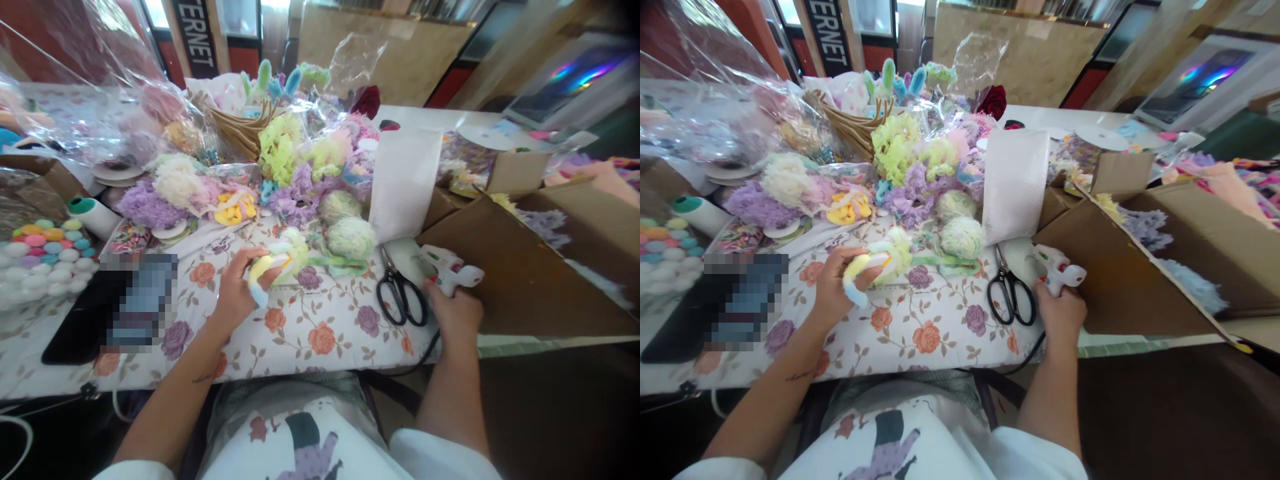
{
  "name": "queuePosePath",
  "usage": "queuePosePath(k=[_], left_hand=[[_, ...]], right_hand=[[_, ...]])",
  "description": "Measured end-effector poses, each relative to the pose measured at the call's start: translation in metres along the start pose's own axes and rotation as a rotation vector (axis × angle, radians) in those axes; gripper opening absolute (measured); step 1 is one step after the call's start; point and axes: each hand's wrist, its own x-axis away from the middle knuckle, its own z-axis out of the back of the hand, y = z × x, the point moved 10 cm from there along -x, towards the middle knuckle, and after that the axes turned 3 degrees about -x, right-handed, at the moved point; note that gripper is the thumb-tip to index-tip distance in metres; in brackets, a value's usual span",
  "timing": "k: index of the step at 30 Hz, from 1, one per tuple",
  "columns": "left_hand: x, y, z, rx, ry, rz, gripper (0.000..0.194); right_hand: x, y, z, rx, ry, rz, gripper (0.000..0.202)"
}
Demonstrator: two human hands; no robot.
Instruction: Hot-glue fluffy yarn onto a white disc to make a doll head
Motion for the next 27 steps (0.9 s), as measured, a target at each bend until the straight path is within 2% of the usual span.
queuePosePath(k=[3, 5, 6, 7, 8, 10, 11, 12, 15, 17, 19, 27], left_hand=[[-0.001, 0.000, 0.004, -0.005, 0.031, 0.010, 0.031], [-0.001, 0.001, 0.006, -0.014, 0.044, 0.005, 0.030], [-0.001, 0.003, 0.006, -0.022, 0.051, -0.010, 0.030], [-0.001, 0.006, 0.007, -0.034, 0.059, -0.036, 0.029], [0.000, 0.009, 0.008, -0.050, 0.070, -0.070, 0.029], [0.002, 0.017, 0.009, -0.095, 0.092, -0.144, 0.029], [0.003, 0.020, 0.009, -0.119, 0.101, -0.175, 0.029], [0.003, 0.022, 0.009, -0.140, 0.107, -0.200, 0.029], [0.004, 0.025, 0.009, -0.166, 0.112, -0.231, 0.029], [0.003, 0.025, 0.011, -0.164, 0.120, -0.229, 0.029], [0.003, 0.025, 0.012, -0.166, 0.131, -0.218, 0.029], [0.000, 0.025, 0.013, -0.148, 0.129, -0.178, 0.025]], right_hand=[[0.014, -0.012, 0.013, -0.136, 0.135, 0.051, 0.028], [0.036, -0.022, 0.022, -0.297, 0.216, 0.065, 0.020], [0.049, -0.031, 0.022, -0.361, 0.207, 0.071, 0.024], [0.063, -0.042, 0.019, -0.446, 0.156, 0.087, 0.029], [0.078, -0.055, 0.010, -0.646, 0.035, 0.090, 0.031], [0.115, -0.089, -0.016, -0.892, -0.309, 0.077, 0.029], [0.136, -0.105, -0.028, -0.929, -0.473, 0.053, 0.029], [0.155, -0.118, -0.035, -0.948, -0.585, 0.042, 0.028], [0.201, -0.145, -0.051, -0.983, -0.833, 0.031, 0.025], [0.217, -0.152, -0.059, -1.000, -0.918, 0.022, 0.025], [0.223, -0.156, -0.064, -0.999, -0.949, 0.029, 0.027], [0.225, -0.171, -0.065, -0.912, -0.948, 0.173, 0.030]])
